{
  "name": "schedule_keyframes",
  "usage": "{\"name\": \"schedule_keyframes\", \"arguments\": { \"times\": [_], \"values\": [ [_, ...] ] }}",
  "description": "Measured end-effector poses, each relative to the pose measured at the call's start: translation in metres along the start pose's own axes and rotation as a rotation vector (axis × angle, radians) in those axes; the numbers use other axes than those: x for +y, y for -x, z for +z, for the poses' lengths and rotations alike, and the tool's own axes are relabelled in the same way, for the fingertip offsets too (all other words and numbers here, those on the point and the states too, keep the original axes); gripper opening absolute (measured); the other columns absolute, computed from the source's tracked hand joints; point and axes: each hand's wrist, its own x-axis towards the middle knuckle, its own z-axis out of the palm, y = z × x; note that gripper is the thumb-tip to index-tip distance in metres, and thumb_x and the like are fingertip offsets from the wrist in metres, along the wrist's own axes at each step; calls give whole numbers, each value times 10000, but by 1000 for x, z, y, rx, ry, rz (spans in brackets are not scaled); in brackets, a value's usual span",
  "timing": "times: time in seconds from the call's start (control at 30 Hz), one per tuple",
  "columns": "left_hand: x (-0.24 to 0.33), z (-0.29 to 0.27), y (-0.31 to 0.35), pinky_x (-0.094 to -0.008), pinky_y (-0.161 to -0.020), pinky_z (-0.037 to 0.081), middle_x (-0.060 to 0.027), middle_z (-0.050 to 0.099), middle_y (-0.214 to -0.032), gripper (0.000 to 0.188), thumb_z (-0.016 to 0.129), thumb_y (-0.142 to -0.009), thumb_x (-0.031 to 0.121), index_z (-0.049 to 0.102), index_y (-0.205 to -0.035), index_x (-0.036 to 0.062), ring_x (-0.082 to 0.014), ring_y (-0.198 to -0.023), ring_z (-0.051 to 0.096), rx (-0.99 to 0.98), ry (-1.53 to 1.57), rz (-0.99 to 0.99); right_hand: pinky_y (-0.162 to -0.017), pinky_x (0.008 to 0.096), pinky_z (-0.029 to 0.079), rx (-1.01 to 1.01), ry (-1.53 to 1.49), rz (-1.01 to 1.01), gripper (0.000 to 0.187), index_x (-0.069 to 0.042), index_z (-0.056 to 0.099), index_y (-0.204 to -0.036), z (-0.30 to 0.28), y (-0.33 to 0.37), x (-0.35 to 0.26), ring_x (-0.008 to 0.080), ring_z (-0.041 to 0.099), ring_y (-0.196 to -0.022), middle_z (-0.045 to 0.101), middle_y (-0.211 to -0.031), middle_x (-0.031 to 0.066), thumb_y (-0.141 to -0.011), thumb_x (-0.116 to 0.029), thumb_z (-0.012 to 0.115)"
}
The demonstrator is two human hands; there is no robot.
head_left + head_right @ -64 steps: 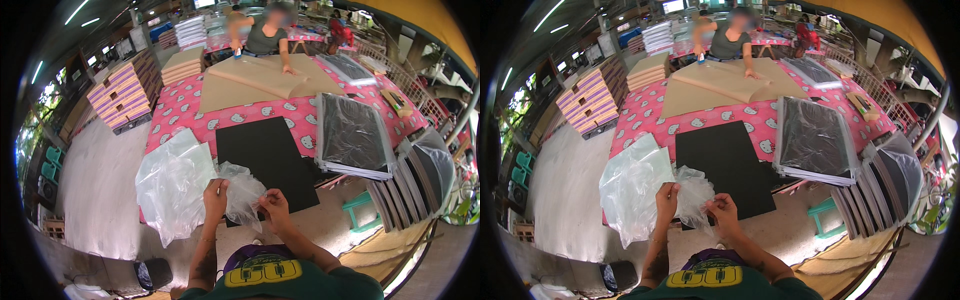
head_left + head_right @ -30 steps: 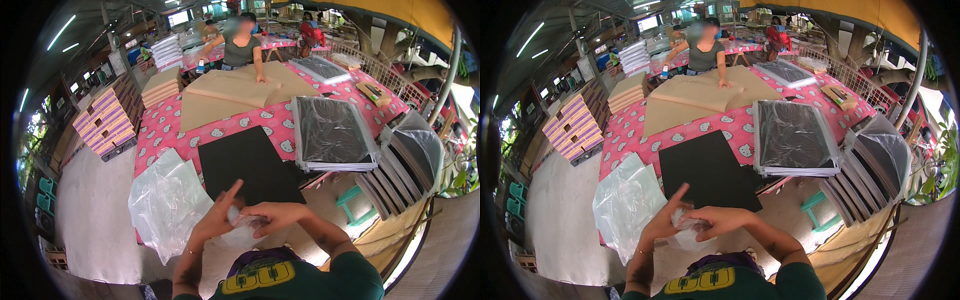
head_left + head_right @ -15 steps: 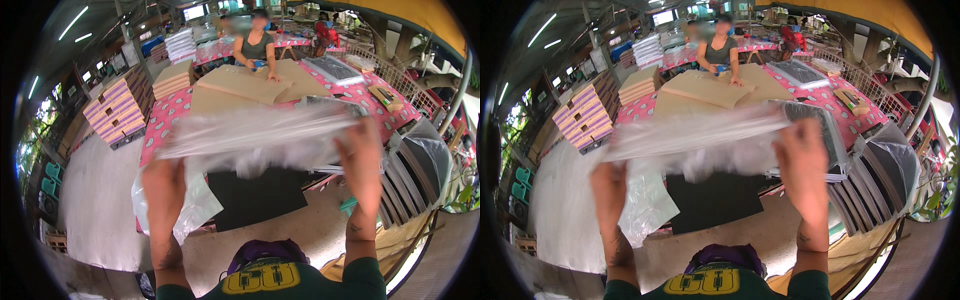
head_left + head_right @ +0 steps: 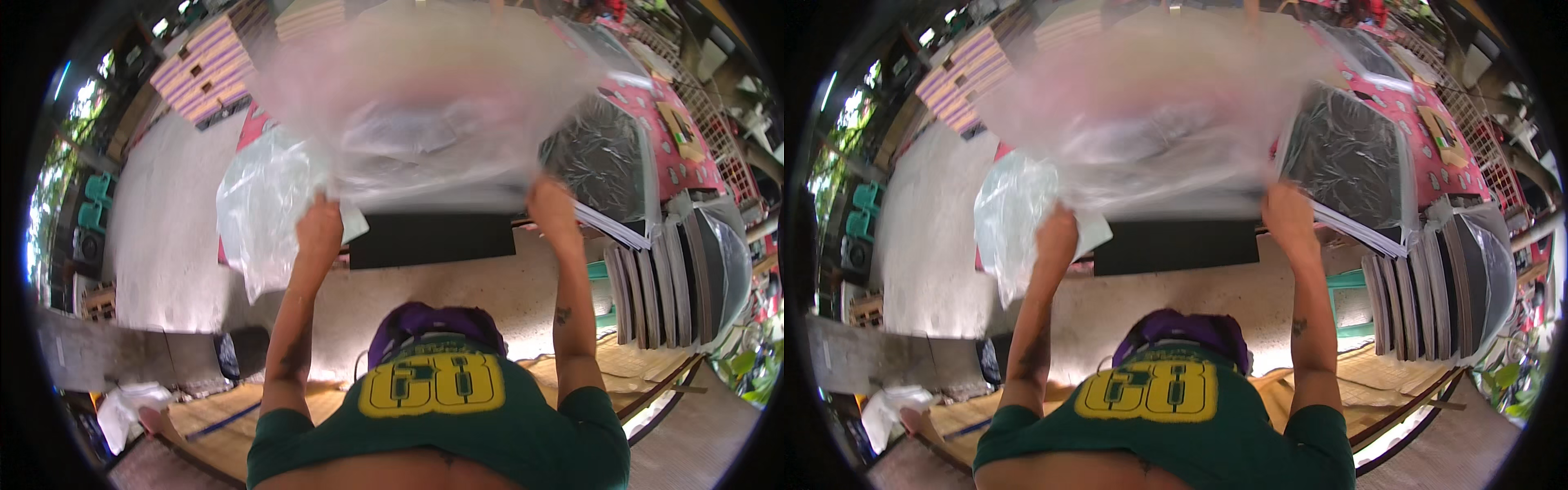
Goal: The person places a black board into a plastic sleeve, folds the sleeve around the board, and adds it to a stack of packaged items.
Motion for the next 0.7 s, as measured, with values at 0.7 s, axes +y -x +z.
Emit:
{"name": "schedule_keyframes", "arguments": {
  "times": [0.7],
  "values": [
    [-41,-149,47,-405,-807,490,-111,617,-988,375,745,-738,334,670,-888,-1,-302,-850,614,-413,1627,305,-780,401,473,-574,-1086,-426,515,-25,685,-938,-5,25,82,250,619,-826,637,-1034,206,-906,-489,463]
  ]
}}
